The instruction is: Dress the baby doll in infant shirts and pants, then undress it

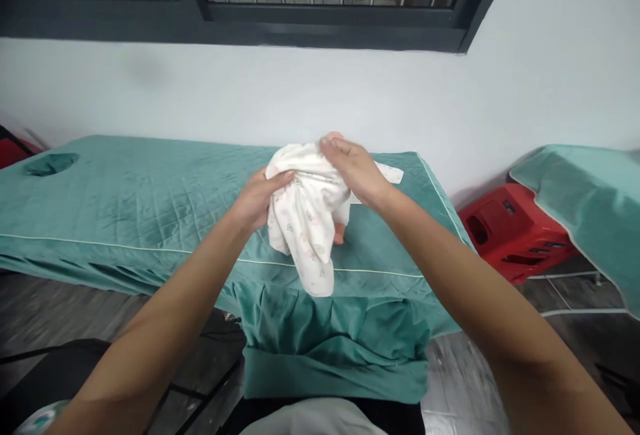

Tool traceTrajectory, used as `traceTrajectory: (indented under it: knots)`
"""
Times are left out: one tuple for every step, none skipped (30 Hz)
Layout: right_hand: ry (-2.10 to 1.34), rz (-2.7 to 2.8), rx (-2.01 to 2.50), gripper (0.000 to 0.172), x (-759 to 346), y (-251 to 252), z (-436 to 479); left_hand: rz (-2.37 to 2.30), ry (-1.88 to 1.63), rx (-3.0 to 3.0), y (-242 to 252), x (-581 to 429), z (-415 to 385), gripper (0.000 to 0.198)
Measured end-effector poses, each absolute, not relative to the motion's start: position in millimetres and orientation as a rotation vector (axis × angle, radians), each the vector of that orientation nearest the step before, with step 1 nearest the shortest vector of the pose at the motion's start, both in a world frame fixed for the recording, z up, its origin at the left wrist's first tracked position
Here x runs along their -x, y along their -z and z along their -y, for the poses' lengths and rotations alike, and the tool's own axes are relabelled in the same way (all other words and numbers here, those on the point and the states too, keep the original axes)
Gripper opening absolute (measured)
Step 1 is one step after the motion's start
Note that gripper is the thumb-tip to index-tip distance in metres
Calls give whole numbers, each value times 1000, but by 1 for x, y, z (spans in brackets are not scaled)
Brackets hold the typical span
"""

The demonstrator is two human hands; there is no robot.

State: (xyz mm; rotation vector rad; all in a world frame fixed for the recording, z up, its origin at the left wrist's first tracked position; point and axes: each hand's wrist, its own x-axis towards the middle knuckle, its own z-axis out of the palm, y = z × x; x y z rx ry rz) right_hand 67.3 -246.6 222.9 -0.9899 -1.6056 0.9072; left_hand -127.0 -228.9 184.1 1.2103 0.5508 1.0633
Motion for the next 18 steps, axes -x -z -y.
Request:
traceTrajectory:
  knots:
    - [-996,1665,1005,53,-71,-217,248,-550,-1094,-1183,-180,127,223,53]
    - [-1095,1739,1017,50,-74,-210,249,-547,-1104,-1161,-176,126,218,53]
    - [-1198,1815,1031,46,-75,-203,250,-545,-1095,-1142,-171,125,214,53]
    - [-1293,1876,1052,43,-76,-195,250,-547,-1069,-1121,-165,123,211,53]
    - [-1368,1901,1078,41,-76,-187,248,-554,-1039,-1097,-160,121,209,54]
    - [-1407,1869,1107,40,-75,-179,245,-565,-1010,-1072,-154,119,208,54]
    - [-1407,1777,1131,40,-74,-172,241,-579,-975,-1049,-148,118,207,55]
    - [-1379,1644,1136,41,-72,-165,235,-594,-929,-1036,-141,117,206,56]
    - [-1337,1493,1117,43,-71,-158,229,-603,-865,-1041,-135,118,206,57]
    - [-1296,1344,1075,45,-69,-154,223,-598,-784,-1064,-130,120,205,57]
    - [-1272,1214,1026,47,-67,-150,218,-581,-690,-1101,-125,123,203,56]
    - [-1276,1119,984,49,-66,-147,214,-557,-597,-1139,-122,125,202,54]
    - [-1305,1059,955,51,-65,-146,212,-535,-528,-1167,-119,127,200,52]
    - [-1345,1026,943,53,-65,-144,211,-522,-500,-1176,-118,129,197,52]
    - [-1385,1009,948,55,-66,-142,211,-520,-522,-1161,-118,130,195,52]
    - [-1420,1007,963,56,-67,-140,213,-527,-589,-1122,-119,130,193,53]
    - [-1456,1028,981,57,-70,-138,215,-534,-682,-1068,-120,128,191,54]
    - [-1502,1076,1001,57,-73,-135,219,-533,-777,-1008,-122,126,190,55]
